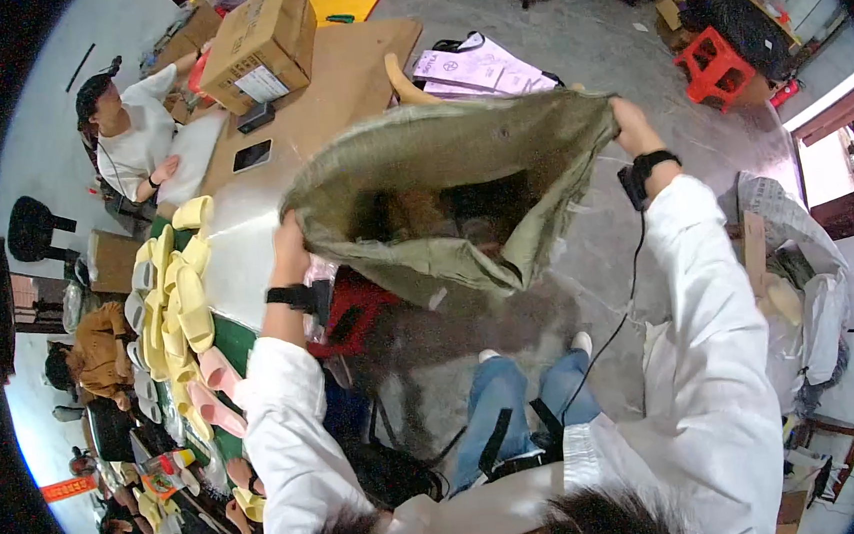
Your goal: The recorder picks up finished foam sandals, pairs them, and places them into a large storage bag.
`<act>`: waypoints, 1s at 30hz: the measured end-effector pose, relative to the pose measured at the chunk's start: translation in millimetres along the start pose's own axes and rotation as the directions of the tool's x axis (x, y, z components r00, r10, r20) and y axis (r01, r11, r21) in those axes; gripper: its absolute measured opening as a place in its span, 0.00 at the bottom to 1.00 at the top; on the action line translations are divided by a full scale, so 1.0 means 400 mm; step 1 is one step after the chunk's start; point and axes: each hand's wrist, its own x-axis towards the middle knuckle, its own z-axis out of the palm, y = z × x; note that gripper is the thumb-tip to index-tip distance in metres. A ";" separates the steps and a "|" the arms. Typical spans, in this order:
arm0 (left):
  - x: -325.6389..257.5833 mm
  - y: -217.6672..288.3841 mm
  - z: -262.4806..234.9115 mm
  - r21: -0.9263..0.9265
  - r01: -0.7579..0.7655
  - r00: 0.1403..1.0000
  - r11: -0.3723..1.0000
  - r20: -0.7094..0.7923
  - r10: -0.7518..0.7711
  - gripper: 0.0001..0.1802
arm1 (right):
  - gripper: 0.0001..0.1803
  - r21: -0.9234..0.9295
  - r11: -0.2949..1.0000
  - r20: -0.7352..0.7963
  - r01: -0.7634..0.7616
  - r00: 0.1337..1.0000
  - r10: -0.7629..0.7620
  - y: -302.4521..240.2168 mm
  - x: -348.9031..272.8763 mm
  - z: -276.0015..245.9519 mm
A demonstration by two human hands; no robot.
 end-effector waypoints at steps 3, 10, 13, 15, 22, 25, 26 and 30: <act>0.013 -0.036 0.004 -0.235 0.061 0.996 0.970 -0.044 -0.074 0.23 | 0.11 0.567 0.806 -0.122 -0.168 0.951 0.284 -0.030 0.010 0.071; 0.071 0.161 -0.013 -0.191 -0.097 0.994 0.977 -0.066 0.086 0.17 | 0.12 0.532 0.842 -0.139 -0.091 0.971 0.193 -0.244 0.045 0.006; 0.101 0.194 0.054 -0.035 -0.168 0.982 0.985 -0.092 0.165 0.17 | 0.11 0.562 0.825 -0.120 -0.064 0.980 0.157 -0.246 0.075 -0.081; 0.157 0.175 0.062 -0.037 -0.131 0.988 0.991 -0.087 0.127 0.16 | 0.11 0.510 0.857 -0.124 -0.071 0.980 0.155 -0.223 0.121 -0.070; 0.323 0.076 0.170 0.138 -0.265 0.916 0.954 -0.275 0.294 0.14 | 0.15 0.218 0.963 -0.086 -0.159 0.980 0.181 -0.011 0.410 0.008; 0.330 0.107 0.221 -0.056 -0.281 0.956 0.958 -0.100 0.275 0.24 | 0.17 0.092 0.965 -0.097 -0.244 0.963 0.253 0.000 0.507 0.057; 0.341 0.096 0.162 0.047 -0.340 0.933 0.939 -0.106 0.343 0.31 | 0.19 0.149 0.945 -0.206 -0.292 0.925 0.319 -0.018 0.522 0.151; 0.191 -0.018 0.519 0.959 -0.243 0.694 0.145 0.068 0.716 0.35 | 0.26 -0.414 0.817 -0.271 -0.402 0.911 0.311 0.170 0.599 0.064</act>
